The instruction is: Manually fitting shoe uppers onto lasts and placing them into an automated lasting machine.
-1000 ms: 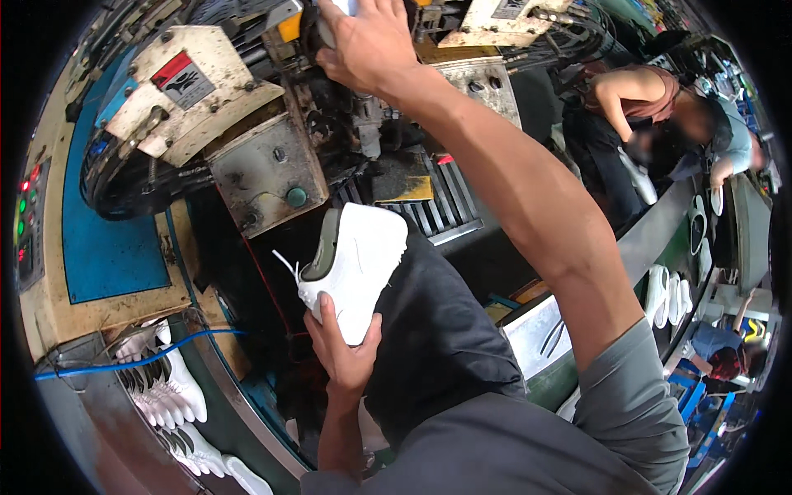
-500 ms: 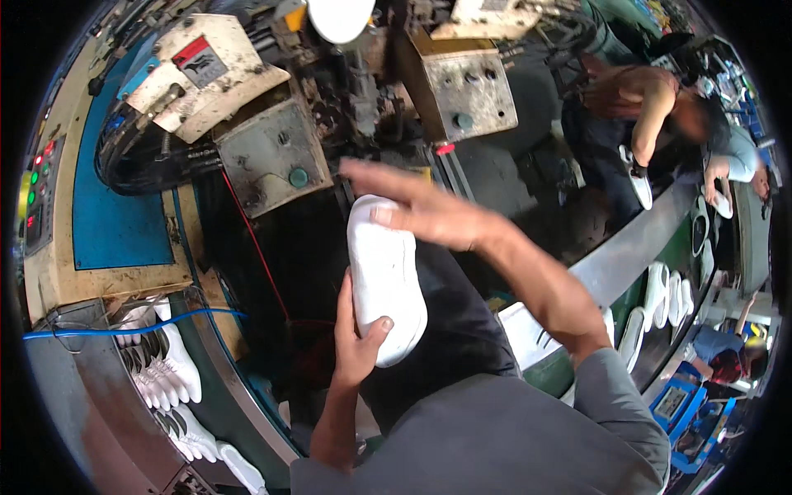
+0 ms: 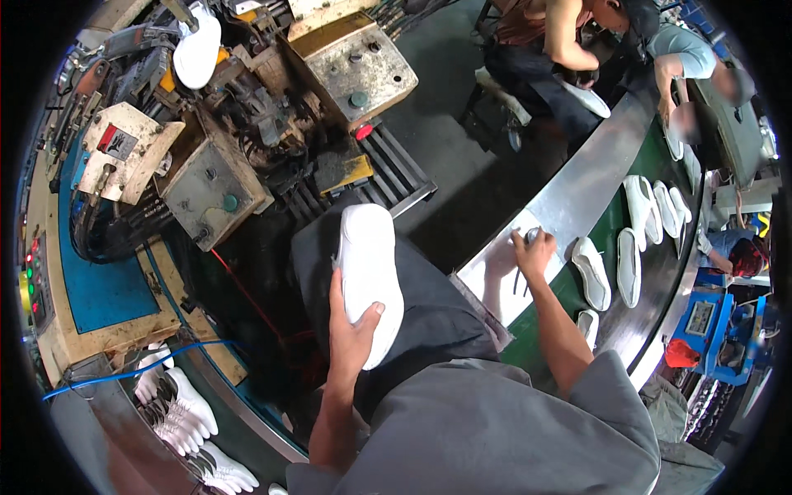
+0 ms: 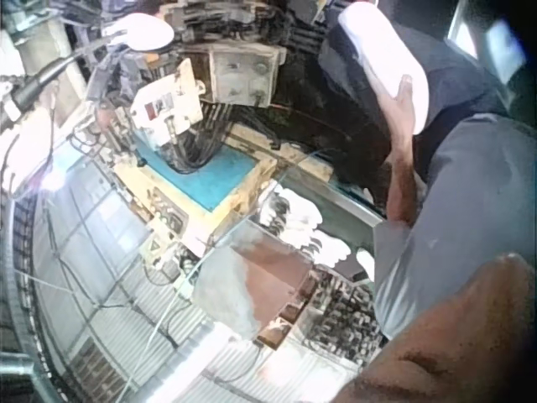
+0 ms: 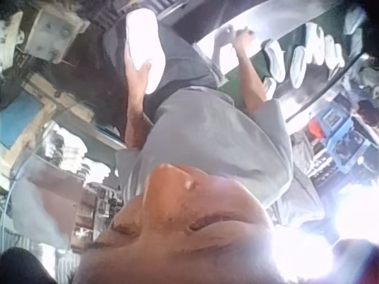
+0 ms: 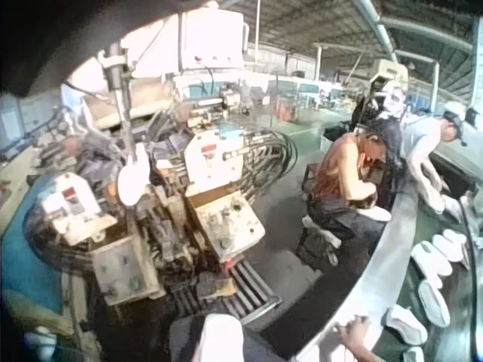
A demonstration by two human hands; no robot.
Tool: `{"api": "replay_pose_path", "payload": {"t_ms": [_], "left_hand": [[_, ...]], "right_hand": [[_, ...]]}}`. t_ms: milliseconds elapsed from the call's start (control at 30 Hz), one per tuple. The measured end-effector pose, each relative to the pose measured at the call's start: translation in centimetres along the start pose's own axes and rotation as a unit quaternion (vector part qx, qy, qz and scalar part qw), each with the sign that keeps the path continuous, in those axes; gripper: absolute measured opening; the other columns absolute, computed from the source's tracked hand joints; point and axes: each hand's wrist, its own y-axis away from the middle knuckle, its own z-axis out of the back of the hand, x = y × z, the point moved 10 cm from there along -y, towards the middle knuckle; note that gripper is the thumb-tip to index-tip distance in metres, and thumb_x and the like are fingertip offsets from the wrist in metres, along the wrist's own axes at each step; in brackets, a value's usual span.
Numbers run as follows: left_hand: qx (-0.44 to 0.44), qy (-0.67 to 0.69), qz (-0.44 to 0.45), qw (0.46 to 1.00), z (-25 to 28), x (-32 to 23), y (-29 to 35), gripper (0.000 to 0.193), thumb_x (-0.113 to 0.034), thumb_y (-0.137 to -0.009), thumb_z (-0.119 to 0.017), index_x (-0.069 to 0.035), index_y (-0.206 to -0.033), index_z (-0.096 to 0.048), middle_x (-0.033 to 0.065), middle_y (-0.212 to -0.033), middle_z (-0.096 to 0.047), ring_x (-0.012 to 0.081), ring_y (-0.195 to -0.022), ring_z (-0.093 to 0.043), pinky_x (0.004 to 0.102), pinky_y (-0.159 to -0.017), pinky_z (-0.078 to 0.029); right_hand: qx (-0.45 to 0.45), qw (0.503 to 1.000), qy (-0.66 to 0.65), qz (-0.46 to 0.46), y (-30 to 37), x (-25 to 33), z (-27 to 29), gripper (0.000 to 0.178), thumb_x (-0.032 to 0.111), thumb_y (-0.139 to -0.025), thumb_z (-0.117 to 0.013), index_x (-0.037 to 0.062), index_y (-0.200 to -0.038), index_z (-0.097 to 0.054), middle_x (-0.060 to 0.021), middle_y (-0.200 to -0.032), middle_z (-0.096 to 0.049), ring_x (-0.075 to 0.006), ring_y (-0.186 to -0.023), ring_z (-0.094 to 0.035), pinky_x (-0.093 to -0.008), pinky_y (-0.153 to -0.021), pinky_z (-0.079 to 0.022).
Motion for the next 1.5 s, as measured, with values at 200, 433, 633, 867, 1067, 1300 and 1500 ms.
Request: {"api": "replay_pose_path", "payload": {"t_ms": [200, 433, 633, 867, 1067, 1300, 1500], "left_hand": [[-0.065, -0.096, -0.006, 0.993, -0.1, 4.9, -0.8, 0.095, -0.012, -0.098, -0.077, 0.001, -0.174, -0.022, 0.0307, -0.173, -0.039, 0.0400, -0.159, -0.043, 0.0430, -0.131, -0.033], [0.009, 0.001, -0.006, 1.000, -0.1, 7.3, -1.0, 0.102, -0.009, -0.098, -0.077, -0.001, -0.176, -0.012, 0.0275, -0.180, -0.028, 0.0377, -0.163, -0.037, 0.0434, -0.132, -0.032], [0.014, -0.010, -0.046, 0.999, 0.7, 7.5, -1.1, 0.103, -0.008, -0.098, -0.077, -0.004, -0.178, -0.012, 0.0274, -0.179, -0.029, 0.0351, -0.162, -0.038, 0.0422, -0.127, -0.040], [-0.007, 0.104, -0.020, 0.994, 2.4, 10.0, -0.4, 0.102, -0.011, -0.102, -0.076, -0.001, -0.177, -0.008, 0.0262, -0.178, -0.029, 0.0302, -0.152, -0.049, 0.0418, -0.121, -0.048], [0.001, 0.220, 0.039, 0.975, 3.6, 9.6, -0.2, 0.103, -0.013, -0.102, -0.076, -0.001, -0.178, -0.008, 0.0236, -0.177, -0.029, 0.0311, -0.156, -0.043, 0.0410, -0.123, -0.044], [0.024, 0.260, 0.043, 0.964, 3.1, 9.8, 0.0, 0.097, -0.015, -0.101, -0.073, -0.003, -0.178, -0.014, 0.0222, -0.182, -0.023, 0.0346, -0.167, -0.025, 0.0425, -0.133, -0.027], [-0.054, -0.107, -0.134, 0.984, 3.7, 3.5, 3.6, 0.108, -0.009, -0.091, -0.083, -0.004, -0.176, -0.018, 0.0355, -0.156, -0.047, 0.0485, -0.142, -0.054, 0.0494, -0.120, -0.045]], "right_hand": [[0.039, 0.997, 0.051, -0.039, 4.0, -5.3, -2.5, 0.061, 0.040, -0.099, -0.078, -0.0077, -0.136, -0.066, -0.0286, -0.127, -0.065, -0.0433, -0.122, -0.064, -0.0534, -0.103, -0.054], [0.267, 0.669, -0.645, -0.253, 4.2, 4.3, -2.4, 0.053, 0.022, -0.106, -0.067, 0.0024, -0.154, -0.055, -0.0050, -0.100, -0.060, -0.0169, -0.073, -0.064, -0.0280, -0.055, -0.045], [0.136, 0.843, -0.323, 0.408, 9.8, 36.1, 9.2, 0.043, 0.007, -0.090, -0.067, -0.0031, -0.132, -0.063, -0.0190, -0.091, -0.070, -0.0320, -0.075, -0.072, -0.0425, -0.071, -0.057], [0.229, 0.776, -0.110, 0.577, 12.4, 41.4, 1.4, 0.030, 0.014, -0.089, -0.073, -0.0004, -0.112, -0.058, -0.0267, -0.092, -0.073, -0.0491, -0.083, -0.073, -0.0579, -0.076, -0.059], [0.282, 0.807, 0.064, 0.516, 14.0, 38.4, -6.3, 0.025, 0.011, -0.089, -0.075, 0.0027, -0.106, -0.059, -0.0240, -0.084, -0.071, -0.0494, -0.084, -0.073, -0.0569, -0.075, -0.059], [0.298, 0.808, 0.058, 0.504, 16.3, 38.1, -6.1, 0.028, 0.010, -0.091, -0.074, 0.0012, -0.108, -0.055, -0.0287, -0.102, -0.076, -0.0499, -0.093, -0.074, -0.0594, -0.083, -0.059], [0.188, 0.928, -0.062, 0.315, 8.5, 20.2, -2.2, 0.037, 0.017, -0.094, -0.075, 0.0016, -0.122, -0.057, -0.0284, -0.102, -0.071, -0.0507, -0.095, -0.072, -0.0597, -0.083, -0.057]]}}
